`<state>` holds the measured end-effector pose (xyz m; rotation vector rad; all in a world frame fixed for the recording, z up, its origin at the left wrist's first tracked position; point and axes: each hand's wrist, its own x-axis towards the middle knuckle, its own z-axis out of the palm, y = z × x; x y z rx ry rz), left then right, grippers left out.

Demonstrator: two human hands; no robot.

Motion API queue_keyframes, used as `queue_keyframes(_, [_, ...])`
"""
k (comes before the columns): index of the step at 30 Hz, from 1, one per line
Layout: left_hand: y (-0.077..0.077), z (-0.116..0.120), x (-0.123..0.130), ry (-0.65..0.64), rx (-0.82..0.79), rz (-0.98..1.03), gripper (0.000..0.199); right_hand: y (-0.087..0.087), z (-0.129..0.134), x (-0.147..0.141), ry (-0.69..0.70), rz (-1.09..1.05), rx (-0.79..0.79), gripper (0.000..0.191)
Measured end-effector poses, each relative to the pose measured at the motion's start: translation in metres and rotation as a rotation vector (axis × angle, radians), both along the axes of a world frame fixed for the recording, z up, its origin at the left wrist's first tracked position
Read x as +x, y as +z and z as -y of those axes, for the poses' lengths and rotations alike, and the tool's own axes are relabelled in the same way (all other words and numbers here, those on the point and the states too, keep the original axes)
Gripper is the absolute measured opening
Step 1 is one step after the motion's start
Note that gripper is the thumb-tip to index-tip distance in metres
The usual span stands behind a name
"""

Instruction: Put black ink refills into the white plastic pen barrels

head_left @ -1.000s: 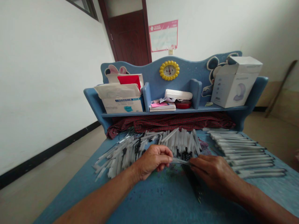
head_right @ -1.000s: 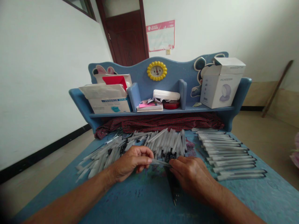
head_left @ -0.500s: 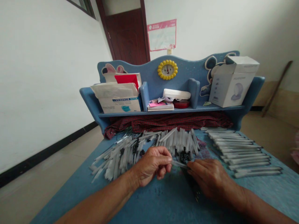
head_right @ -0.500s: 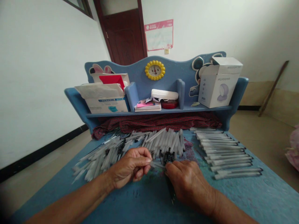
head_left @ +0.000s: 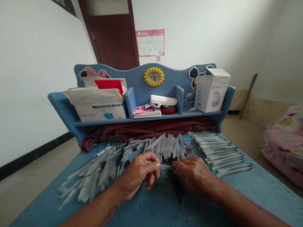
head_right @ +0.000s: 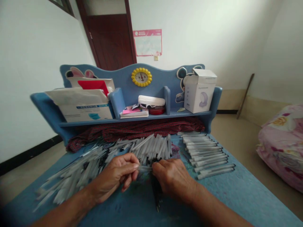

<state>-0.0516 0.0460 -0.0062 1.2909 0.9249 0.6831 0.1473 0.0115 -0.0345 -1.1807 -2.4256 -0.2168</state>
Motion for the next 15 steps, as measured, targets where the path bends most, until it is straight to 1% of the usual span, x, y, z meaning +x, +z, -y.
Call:
queue_keyframes(3, [0.005,0.0,0.001,-0.018,0.063,-0.017,0.022,0.014,-0.003,0.009,-0.043,0.039,0.021,0.014])
queue_keyframes(5, [0.006,-0.002,-0.002,0.005,0.123,-0.059,0.026,0.026,-0.007,0.025,-0.117,0.071,0.014,0.016])
queue_keyframes(8, [0.007,-0.008,-0.011,0.104,0.234,-0.143,0.027,0.045,-0.015,0.063,-0.293,0.135,-0.035,0.016])
queue_keyframes(10, [0.007,-0.015,-0.018,0.173,0.303,-0.173,0.024,0.053,-0.022,0.091,-0.425,0.171,-0.062,0.018])
queue_keyframes(12, [0.008,-0.022,-0.025,0.235,0.36,-0.19,0.021,0.055,-0.028,0.115,-0.508,0.2,-0.095,0.019])
queue_keyframes(13, [0.009,-0.026,-0.028,0.264,0.384,-0.201,0.02,0.053,-0.03,0.126,-0.53,0.208,-0.118,0.019])
queue_keyframes(15, [0.01,-0.032,-0.034,0.325,0.423,-0.233,0.018,0.044,-0.034,0.143,-0.532,0.207,-0.143,0.019])
